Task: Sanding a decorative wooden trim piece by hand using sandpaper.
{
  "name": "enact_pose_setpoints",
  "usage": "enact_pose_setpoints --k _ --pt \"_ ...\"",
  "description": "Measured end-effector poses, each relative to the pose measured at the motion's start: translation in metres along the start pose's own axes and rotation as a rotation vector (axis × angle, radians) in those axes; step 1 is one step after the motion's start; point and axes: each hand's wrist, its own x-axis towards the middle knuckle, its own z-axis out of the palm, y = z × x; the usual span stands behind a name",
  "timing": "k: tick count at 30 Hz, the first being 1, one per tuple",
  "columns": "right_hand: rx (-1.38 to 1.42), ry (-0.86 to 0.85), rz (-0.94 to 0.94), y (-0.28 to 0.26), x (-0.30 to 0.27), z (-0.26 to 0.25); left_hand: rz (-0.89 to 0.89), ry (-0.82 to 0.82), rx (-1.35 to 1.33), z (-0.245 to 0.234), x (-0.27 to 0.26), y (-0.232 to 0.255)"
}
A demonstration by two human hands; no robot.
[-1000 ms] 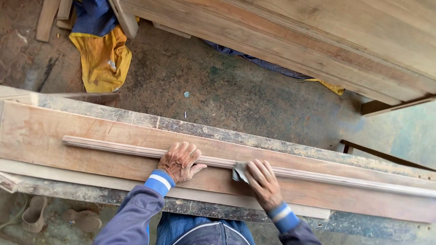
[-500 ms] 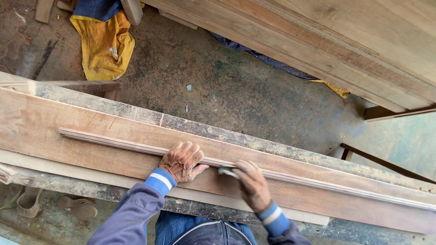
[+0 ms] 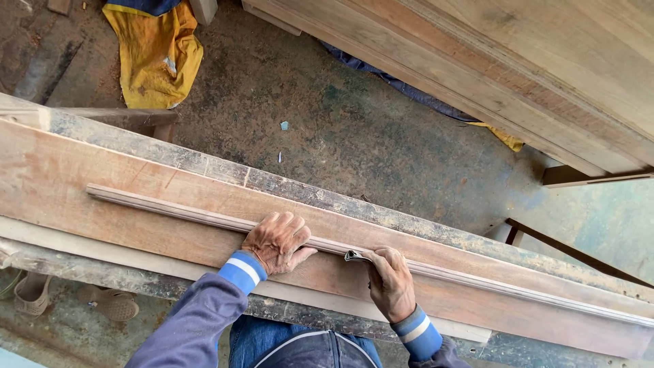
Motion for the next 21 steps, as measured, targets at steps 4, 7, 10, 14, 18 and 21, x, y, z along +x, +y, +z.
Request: enact_pose_setpoints --k 4,7,10,14,18,21 --pt "-0.023 -0.009 -0.019 -0.012 0.006 0.019 -0.008 -0.056 -0.002 0.001 -0.001 0.001" --pt "-0.009 0.001 -0.069 -0.041 0.029 0.044 -0.011 -0.016 -0.002 0.003 -0.001 -0.001" --pt "0.0 0.048 -0.119 -0.036 0.029 0.05 -0.002 0.037 0.016 0.002 -0.001 -0.002" --pt "-0.007 0.055 -0.066 -0.004 0.009 0.018 -0.026 -0.063 -0.005 -0.003 0.003 -0.002" --pt "-0.005 0.033 0.07 -0.008 0.012 0.006 -0.022 -0.025 -0.027 -0.003 0.001 0.0" --pt "0.006 0.012 0.096 -0.025 0.025 0.027 -0.008 -0.041 -0.01 -0.004 0.003 0.0"
